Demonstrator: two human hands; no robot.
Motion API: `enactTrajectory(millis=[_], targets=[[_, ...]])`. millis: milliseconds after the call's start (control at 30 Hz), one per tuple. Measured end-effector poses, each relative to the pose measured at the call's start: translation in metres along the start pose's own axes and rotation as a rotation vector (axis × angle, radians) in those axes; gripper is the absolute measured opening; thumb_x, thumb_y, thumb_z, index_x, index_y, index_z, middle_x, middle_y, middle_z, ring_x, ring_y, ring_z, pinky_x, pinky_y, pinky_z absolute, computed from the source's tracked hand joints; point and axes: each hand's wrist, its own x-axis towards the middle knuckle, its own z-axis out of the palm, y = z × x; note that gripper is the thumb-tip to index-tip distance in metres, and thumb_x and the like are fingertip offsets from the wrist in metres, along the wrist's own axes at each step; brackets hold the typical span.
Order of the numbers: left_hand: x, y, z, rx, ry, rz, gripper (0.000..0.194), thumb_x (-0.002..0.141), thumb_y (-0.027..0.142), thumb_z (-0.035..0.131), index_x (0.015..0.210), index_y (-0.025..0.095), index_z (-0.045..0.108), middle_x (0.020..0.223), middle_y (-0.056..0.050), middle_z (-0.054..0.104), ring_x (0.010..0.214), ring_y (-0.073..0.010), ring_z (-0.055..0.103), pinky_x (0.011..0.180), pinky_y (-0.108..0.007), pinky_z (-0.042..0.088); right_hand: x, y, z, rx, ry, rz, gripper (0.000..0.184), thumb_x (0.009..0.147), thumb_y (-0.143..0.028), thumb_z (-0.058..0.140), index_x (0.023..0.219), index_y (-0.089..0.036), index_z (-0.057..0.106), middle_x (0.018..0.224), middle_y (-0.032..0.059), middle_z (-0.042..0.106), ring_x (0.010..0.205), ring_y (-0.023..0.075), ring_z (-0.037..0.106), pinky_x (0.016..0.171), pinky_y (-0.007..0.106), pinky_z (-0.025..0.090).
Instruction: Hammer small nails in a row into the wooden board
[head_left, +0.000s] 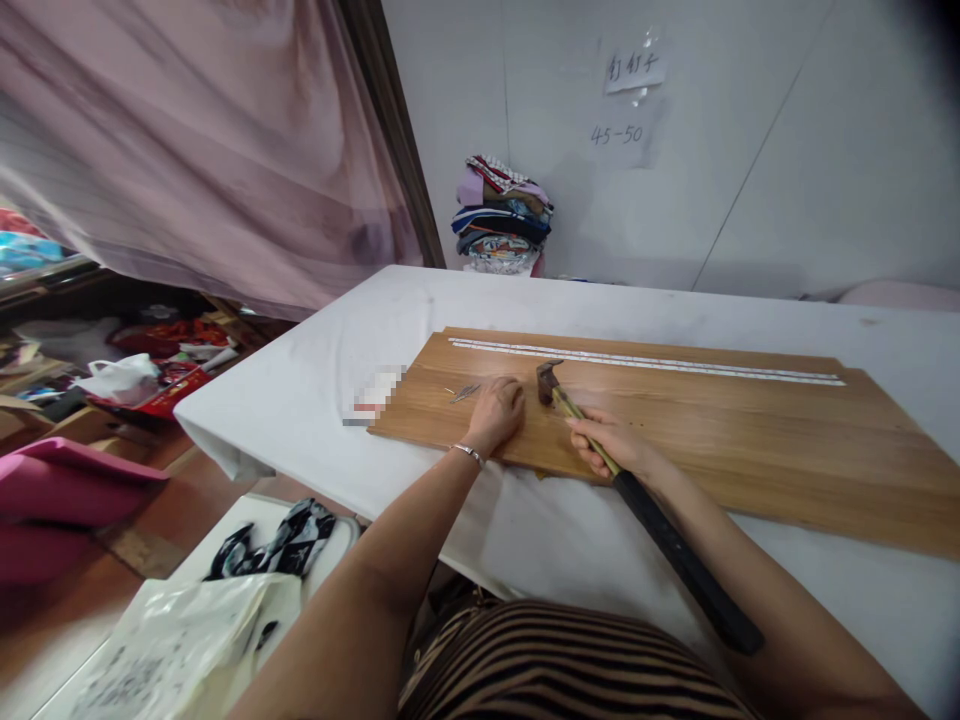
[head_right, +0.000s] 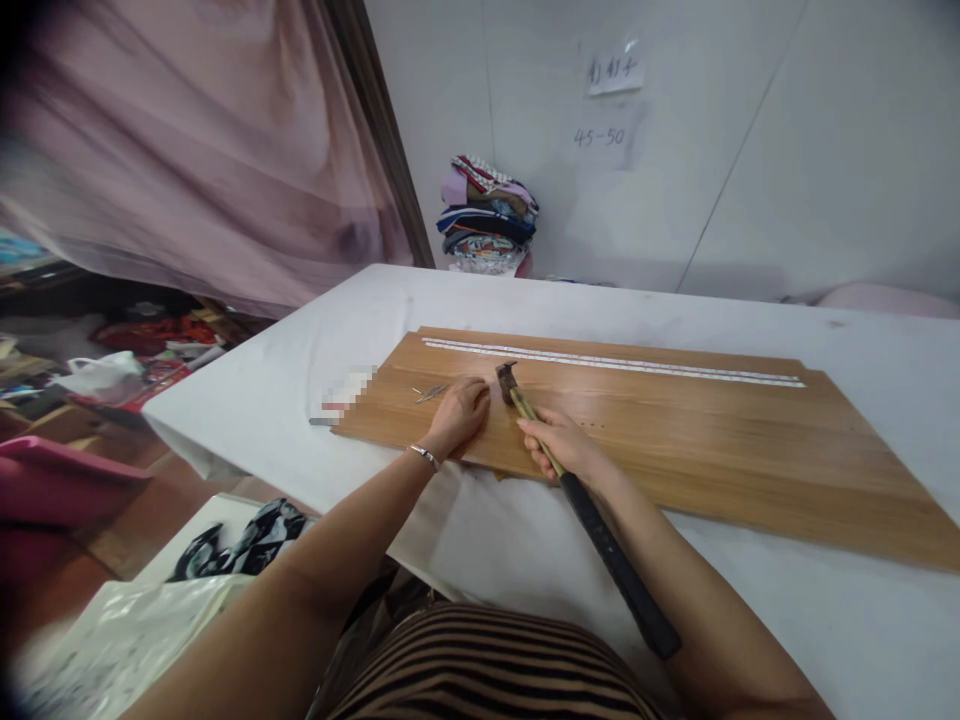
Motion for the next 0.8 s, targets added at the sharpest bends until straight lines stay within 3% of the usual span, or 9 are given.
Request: enactTrajectory(millis=[800], targets=[[0.0008,0.0014,0.0001,-0.004,-0.005,-0.010,0.019,0.099,0.016,0.056,0.101,0.018,0.075,0.118,-0.013,0.076,0.115,-0.0254,0.068,0.110,-0.041,0.053,-0.0011,-0.0014,0.0011,-0.010,0.010,0.004,0.039,0.079,-0.046,0.076,0.086,-0.026,0.044,0.061,-0.0109,0.051,0.036,0.0051,0.040,0.030,0.017,0.030]])
